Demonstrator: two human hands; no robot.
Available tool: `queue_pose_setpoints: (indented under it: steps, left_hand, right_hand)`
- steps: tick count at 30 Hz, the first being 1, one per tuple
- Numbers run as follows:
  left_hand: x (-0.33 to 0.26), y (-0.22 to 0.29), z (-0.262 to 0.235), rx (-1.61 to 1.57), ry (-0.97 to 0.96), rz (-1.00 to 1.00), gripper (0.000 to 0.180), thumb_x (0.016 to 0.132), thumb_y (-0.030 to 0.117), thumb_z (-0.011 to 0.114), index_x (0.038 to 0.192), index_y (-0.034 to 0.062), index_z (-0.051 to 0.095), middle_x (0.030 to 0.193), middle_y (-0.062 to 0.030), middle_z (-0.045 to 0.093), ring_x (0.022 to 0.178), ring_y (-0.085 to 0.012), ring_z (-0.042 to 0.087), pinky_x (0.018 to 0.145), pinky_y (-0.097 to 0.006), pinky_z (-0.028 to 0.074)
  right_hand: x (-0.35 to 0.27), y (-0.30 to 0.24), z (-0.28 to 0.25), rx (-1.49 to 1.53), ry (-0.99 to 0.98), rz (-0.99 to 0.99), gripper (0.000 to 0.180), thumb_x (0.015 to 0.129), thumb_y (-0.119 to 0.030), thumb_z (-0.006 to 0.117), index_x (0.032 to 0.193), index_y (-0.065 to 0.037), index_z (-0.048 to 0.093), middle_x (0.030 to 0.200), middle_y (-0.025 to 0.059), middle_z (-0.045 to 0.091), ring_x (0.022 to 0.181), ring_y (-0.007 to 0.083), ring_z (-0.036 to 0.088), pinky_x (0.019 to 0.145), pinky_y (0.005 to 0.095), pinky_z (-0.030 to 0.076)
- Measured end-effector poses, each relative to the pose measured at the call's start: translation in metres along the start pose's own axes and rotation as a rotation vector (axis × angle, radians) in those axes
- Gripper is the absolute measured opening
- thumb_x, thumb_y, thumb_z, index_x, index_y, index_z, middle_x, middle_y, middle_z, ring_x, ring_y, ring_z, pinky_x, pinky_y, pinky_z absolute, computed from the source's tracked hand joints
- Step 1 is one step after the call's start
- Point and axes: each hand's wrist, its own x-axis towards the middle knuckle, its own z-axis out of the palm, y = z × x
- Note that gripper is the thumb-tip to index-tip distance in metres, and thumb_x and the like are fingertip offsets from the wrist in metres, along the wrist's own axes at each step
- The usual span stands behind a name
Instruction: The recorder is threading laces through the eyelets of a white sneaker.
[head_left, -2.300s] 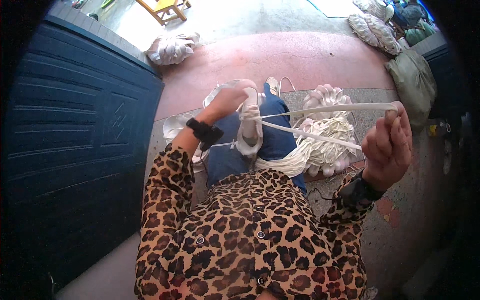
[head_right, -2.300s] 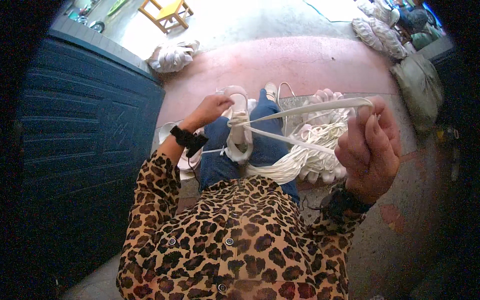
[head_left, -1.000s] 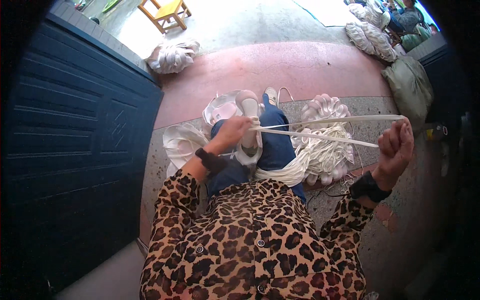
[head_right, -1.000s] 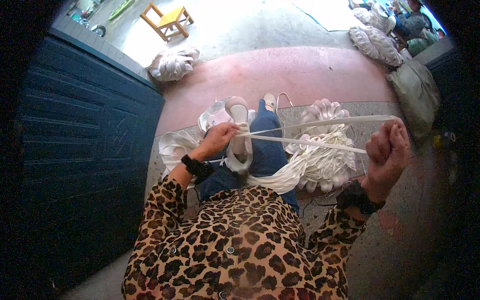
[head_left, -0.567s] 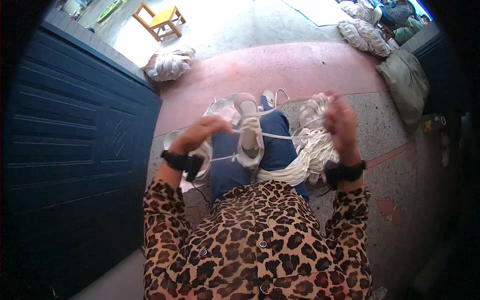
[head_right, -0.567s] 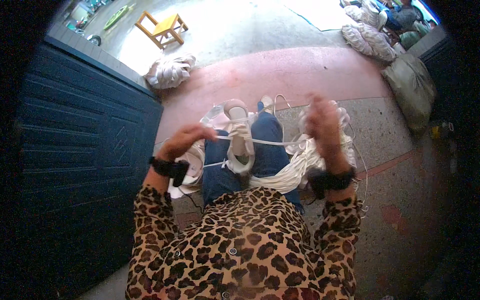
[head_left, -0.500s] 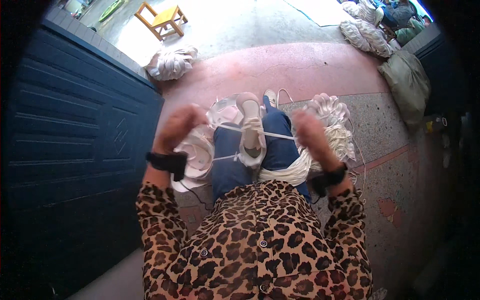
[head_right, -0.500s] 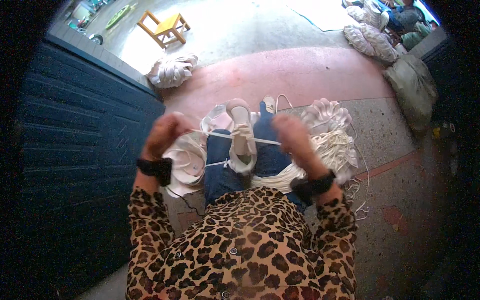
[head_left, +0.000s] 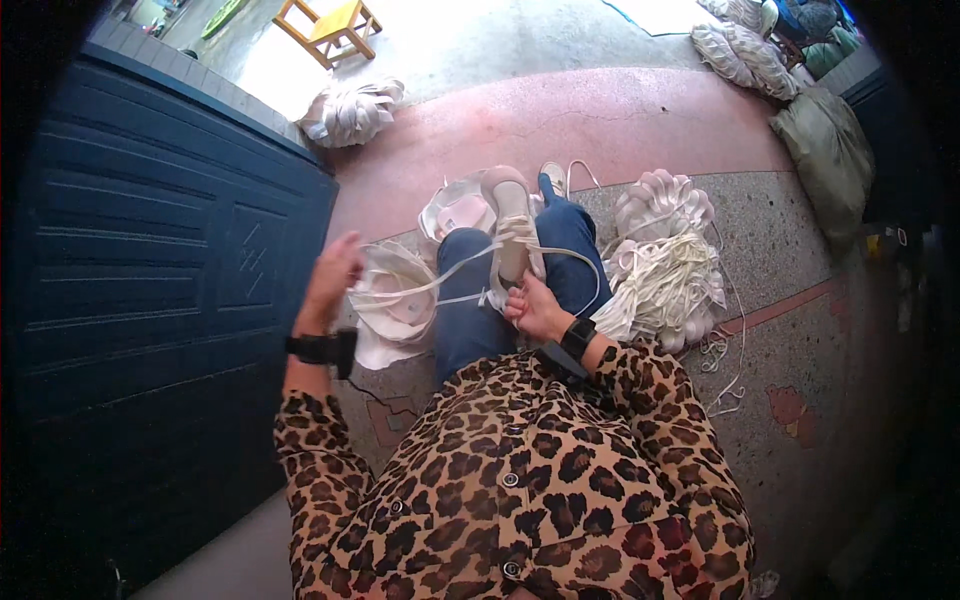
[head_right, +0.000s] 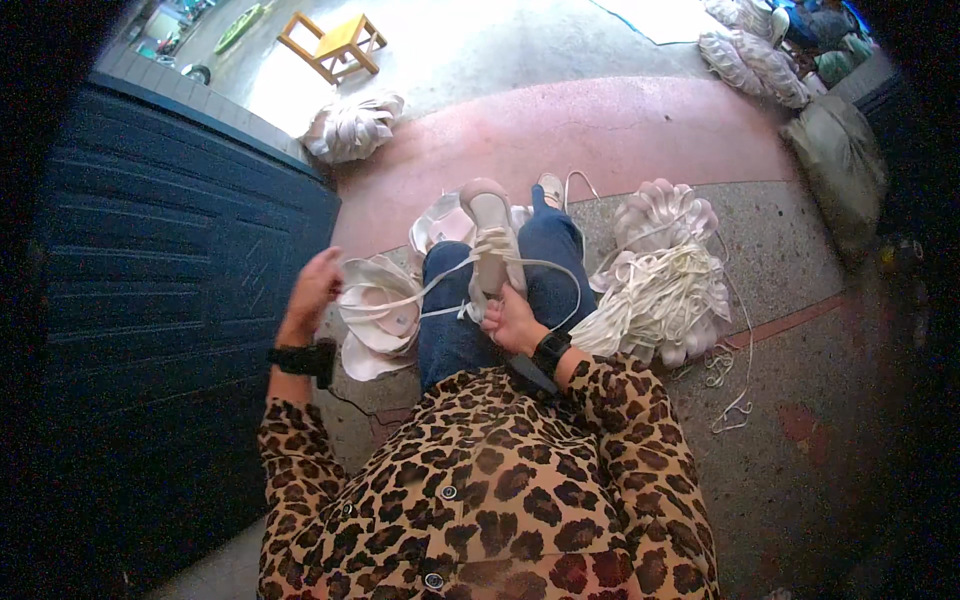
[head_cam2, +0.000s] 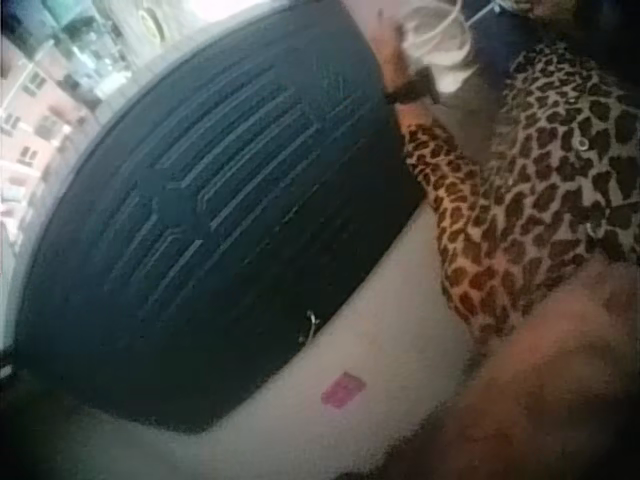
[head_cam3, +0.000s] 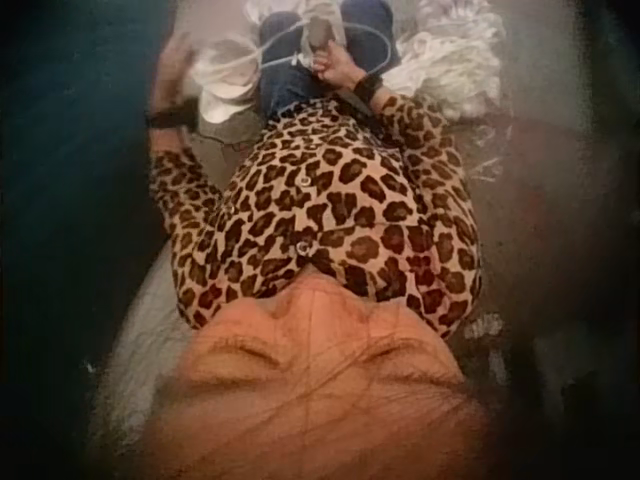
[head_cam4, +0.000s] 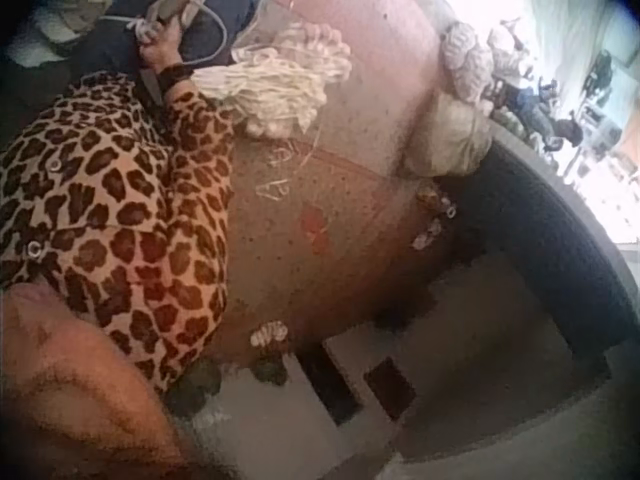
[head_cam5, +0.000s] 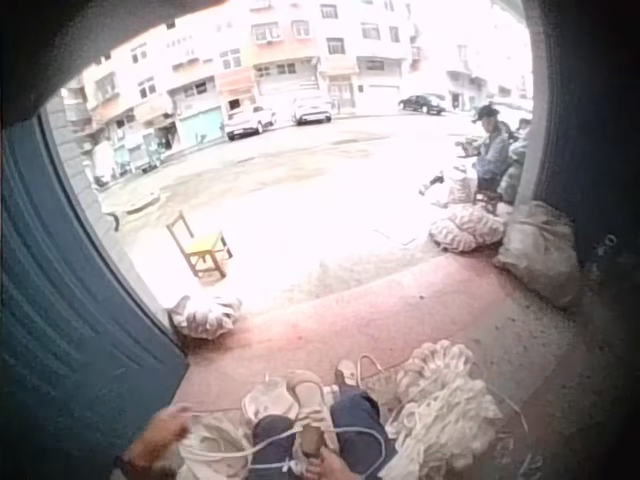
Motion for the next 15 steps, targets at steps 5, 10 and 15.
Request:
queue_pose_setpoints:
  steps: [5,10,15]
  left_hand:
    - [-0.010,0.003,0.100,0.183,-0.283,0.044,0.022,0.098,0.019,0.057,0.111,0.0012,0.062,0.083,-0.0047,0.066,0.069,-0.0110,0.063,0.062,-0.023,0.048]
    - [-0.003,-0.005,0.140,0.208,-0.374,0.137,0.020,0.099,0.016,0.057,0.105,-0.0020,0.065,0.082,-0.0059,0.068,0.068,-0.0115,0.064,0.063,-0.024,0.051]
    - [-0.005,-0.005,0.160,0.225,-0.360,0.150,0.022,0.098,0.015,0.059,0.106,-0.0045,0.066,0.081,-0.0064,0.068,0.066,-0.0117,0.064,0.061,-0.025,0.052]
  right_hand:
    - [-0.003,0.005,-0.022,0.038,-0.114,0.018,0.022,0.107,-0.038,0.046,0.103,-0.017,0.049,0.068,-0.0054,0.033,0.051,0.0086,0.028,0.046,0.0256,0.025]
    - [-0.028,0.002,-0.007,0.000,-0.178,-0.009,0.021,0.104,-0.036,0.052,0.099,-0.016,0.053,0.063,-0.0068,0.035,0.048,0.0077,0.029,0.045,0.0243,0.025]
    - [-0.024,0.000,-0.013,0.017,-0.264,-0.007,0.019,0.101,-0.034,0.059,0.097,-0.016,0.056,0.063,-0.0073,0.038,0.046,0.0070,0.030,0.044,0.0232,0.025]
